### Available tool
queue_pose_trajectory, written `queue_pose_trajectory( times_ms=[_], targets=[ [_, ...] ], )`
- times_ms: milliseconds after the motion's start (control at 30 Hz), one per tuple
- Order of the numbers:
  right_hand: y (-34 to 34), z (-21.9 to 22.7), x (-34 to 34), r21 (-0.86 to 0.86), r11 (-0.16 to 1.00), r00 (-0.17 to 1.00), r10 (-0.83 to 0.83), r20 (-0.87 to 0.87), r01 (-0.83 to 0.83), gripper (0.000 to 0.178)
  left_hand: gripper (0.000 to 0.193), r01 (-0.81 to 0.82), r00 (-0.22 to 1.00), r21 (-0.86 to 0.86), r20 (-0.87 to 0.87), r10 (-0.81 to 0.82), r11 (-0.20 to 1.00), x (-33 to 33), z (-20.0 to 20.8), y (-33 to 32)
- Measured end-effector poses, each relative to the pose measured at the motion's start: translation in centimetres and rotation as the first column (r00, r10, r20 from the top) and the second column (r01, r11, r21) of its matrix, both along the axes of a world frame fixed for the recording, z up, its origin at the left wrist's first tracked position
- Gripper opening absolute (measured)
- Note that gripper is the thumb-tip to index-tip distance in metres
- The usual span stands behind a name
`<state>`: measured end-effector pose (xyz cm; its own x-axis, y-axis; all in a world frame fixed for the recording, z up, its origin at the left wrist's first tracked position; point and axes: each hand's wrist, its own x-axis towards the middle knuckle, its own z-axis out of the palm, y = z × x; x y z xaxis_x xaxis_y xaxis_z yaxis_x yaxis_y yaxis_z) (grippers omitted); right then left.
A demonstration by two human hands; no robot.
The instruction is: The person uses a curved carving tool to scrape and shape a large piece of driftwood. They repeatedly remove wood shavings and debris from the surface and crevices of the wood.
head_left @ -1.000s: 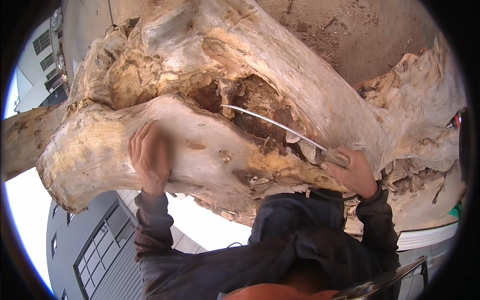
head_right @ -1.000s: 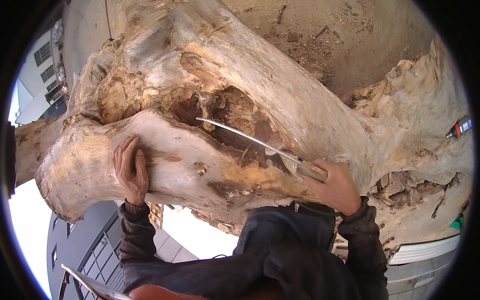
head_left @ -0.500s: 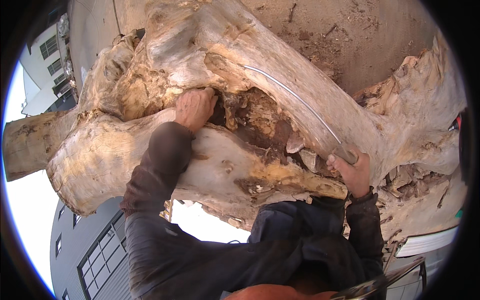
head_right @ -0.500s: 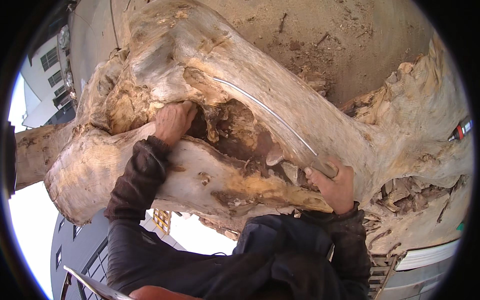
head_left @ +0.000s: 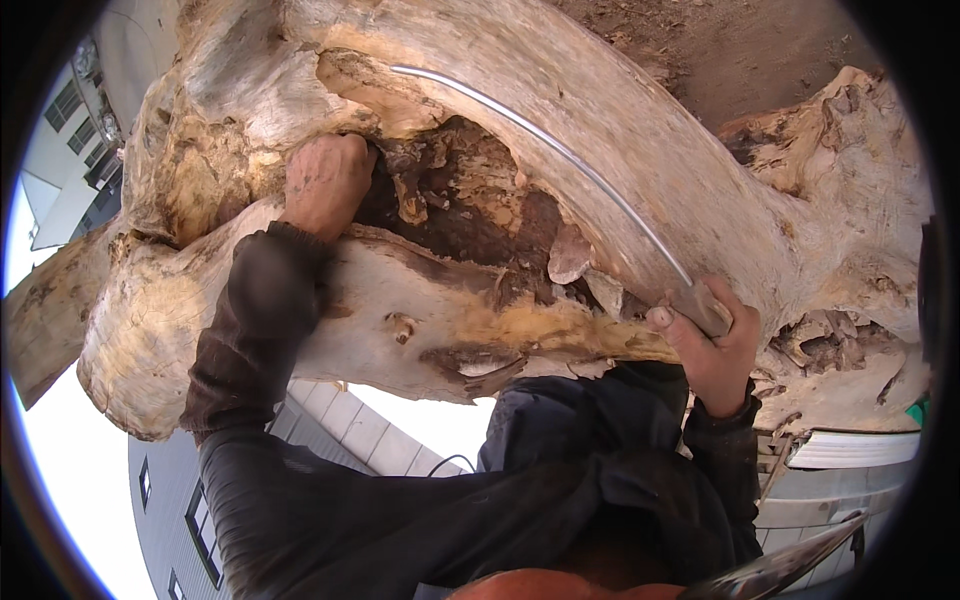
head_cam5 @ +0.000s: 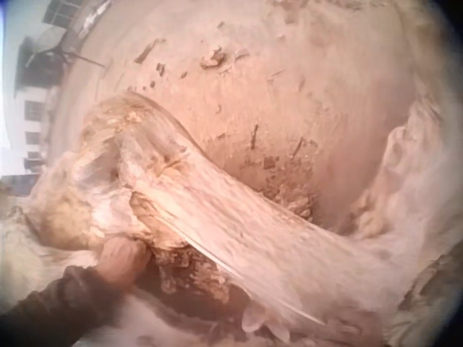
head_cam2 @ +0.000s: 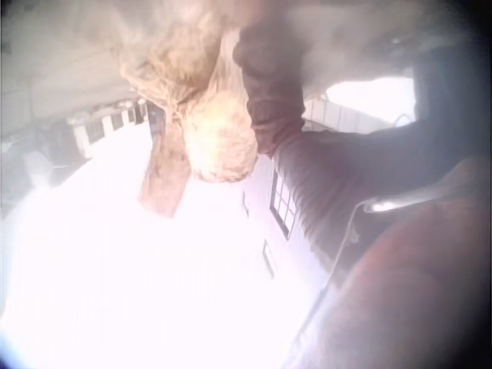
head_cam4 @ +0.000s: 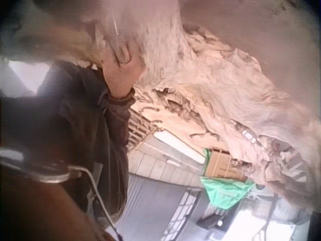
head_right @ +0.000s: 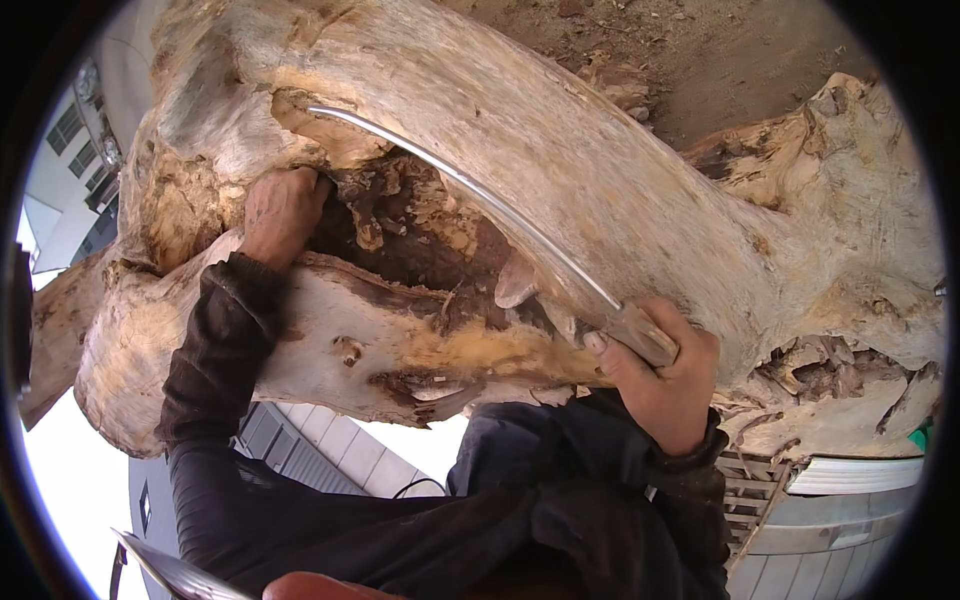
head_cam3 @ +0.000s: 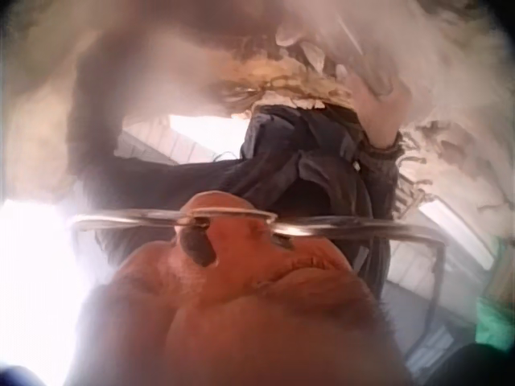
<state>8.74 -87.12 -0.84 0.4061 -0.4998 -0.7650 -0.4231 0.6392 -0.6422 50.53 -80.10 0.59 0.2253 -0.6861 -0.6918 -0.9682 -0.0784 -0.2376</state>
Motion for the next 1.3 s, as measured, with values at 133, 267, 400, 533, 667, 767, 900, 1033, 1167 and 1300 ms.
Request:
queue_pose_trajectory(
  times_ms=[133,267,400,533,667,767,900,1033,1167,1300],
  targets=[
    [-0.1,-0.2,0.1,-0.042,0.999,1.0,0.013,0.019,-0.012,0.024,0.028,-0.053,0.999,-0.035,0.007,0.053,0.998,-0.3,0.5,-0.3],
    [-0.3,-0.2,0.2,-0.039,0.999,0.999,0.024,0.027,-0.023,0.023,0.024,-0.001,0.999,-0.031,0.037,0.002,1.0,-0.4,0.3,0.0],
    [-0.5,-0.6,-0.1,-0.06,0.996,0.996,0.062,0.059,-0.059,0.025,0.029,0.079,0.986,0.064,0.14,-0.088,0.995,-0.8,0.2,0.1],
    [-0.4,-0.5,-0.2,-0.102,0.991,0.995,0.087,0.047,-0.082,0.028,0.027,0.1,0.983,0.061,0.151,-0.108,0.993,-0.8,0.1,0.1],
    [-1.1,-0.6,-0.3,-0.144,0.977,0.983,0.171,0.071,-0.159,0.029,0.01,0.069,0.976,0.071,0.204,-0.082,0.995,0.4,0.3,1.1],
    [-1.0,-0.9,-0.3,-0.151,0.967,0.972,0.22,0.087,-0.205,0.03,0.025,0.079,0.977,0.021,0.199,-0.081,0.997,-0.2,0.1,0.6],
    [-0.9,-1.0,-0.6,-0.166,0.955,0.962,0.26,0.083,-0.244,0.031,0.028,0.023,0.972,0.024,0.235,-0.028,0.999,-1.2,0.1,-0.4],
    [-0.6,-1.3,-1.0,-0.202,0.948,0.96,0.267,0.084,-0.246,0.031,0.03,0.065,0.972,-0.004,0.225,-0.062,0.998,-1.1,-0.3,-0.5],
    [-1.4,-0.9,-0.5,-0.169,0.941,0.951,0.305,0.052,-0.293,0.031,0.029,0.077,0.952,0.046,0.294,-0.087,0.996,-1.6,-0.3,-0.7],
    [-1.6,-0.8,-0.2,-0.185,0.917,0.93,0.365,0.04,-0.352,0.029,0.027,0.039,0.963,0.015,0.267,-0.042,0.999,-2.4,0.2,-1.0]
  ],
)
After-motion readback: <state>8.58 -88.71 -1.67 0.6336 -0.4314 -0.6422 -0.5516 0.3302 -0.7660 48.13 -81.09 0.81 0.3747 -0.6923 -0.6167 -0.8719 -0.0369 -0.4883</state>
